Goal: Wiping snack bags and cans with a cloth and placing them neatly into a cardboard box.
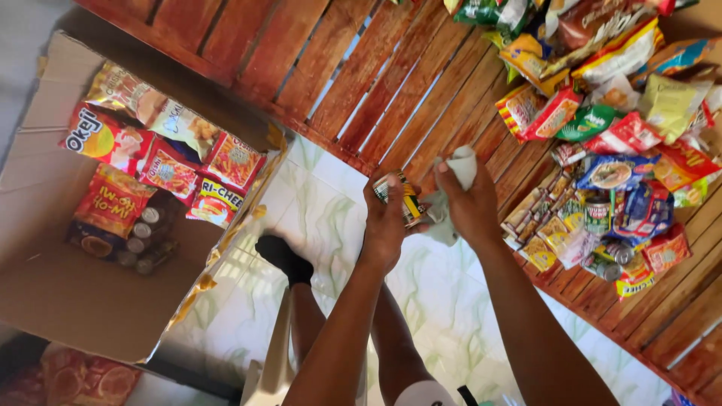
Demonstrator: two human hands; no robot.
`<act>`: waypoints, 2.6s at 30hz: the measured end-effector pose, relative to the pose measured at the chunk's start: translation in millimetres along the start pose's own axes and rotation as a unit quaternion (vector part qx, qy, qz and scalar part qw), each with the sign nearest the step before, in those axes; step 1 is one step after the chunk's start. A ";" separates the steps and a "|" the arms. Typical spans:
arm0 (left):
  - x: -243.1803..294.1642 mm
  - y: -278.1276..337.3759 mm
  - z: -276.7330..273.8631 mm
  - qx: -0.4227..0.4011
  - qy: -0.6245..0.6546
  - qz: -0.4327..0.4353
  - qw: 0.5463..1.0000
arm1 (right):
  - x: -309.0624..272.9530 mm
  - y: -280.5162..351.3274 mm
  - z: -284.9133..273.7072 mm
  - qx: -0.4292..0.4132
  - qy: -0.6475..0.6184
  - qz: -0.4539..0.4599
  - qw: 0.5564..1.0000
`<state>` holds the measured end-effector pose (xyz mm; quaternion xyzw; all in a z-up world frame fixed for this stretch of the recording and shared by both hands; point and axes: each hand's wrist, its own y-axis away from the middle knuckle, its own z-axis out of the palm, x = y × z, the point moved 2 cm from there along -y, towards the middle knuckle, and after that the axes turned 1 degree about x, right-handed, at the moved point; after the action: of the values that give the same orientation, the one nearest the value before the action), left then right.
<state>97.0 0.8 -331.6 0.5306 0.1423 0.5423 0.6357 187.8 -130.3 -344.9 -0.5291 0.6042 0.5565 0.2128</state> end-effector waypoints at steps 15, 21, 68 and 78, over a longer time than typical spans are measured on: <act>-46.3 -60.2 -54.2 -0.076 0.380 -0.023 0.922 | -59.8 44.1 68.3 -0.285 0.168 -0.143 0.933; -48.2 -44.1 -108.7 0.050 0.271 0.075 0.958 | -48.7 85.5 112.2 -0.228 0.280 -0.178 0.916; -131.4 -235.8 -670.7 0.499 0.267 -0.008 0.824 | 491.3 37.3 660.0 -0.418 0.471 -0.178 0.756; -136.8 -216.9 -674.8 0.455 0.325 0.050 0.827 | 535.8 53.2 646.1 -0.416 0.396 -0.146 0.805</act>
<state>-347.5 269.8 -832.8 0.5595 0.5447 0.5880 0.2110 -260.4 224.4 -961.8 -0.8230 0.2621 0.4594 -0.2070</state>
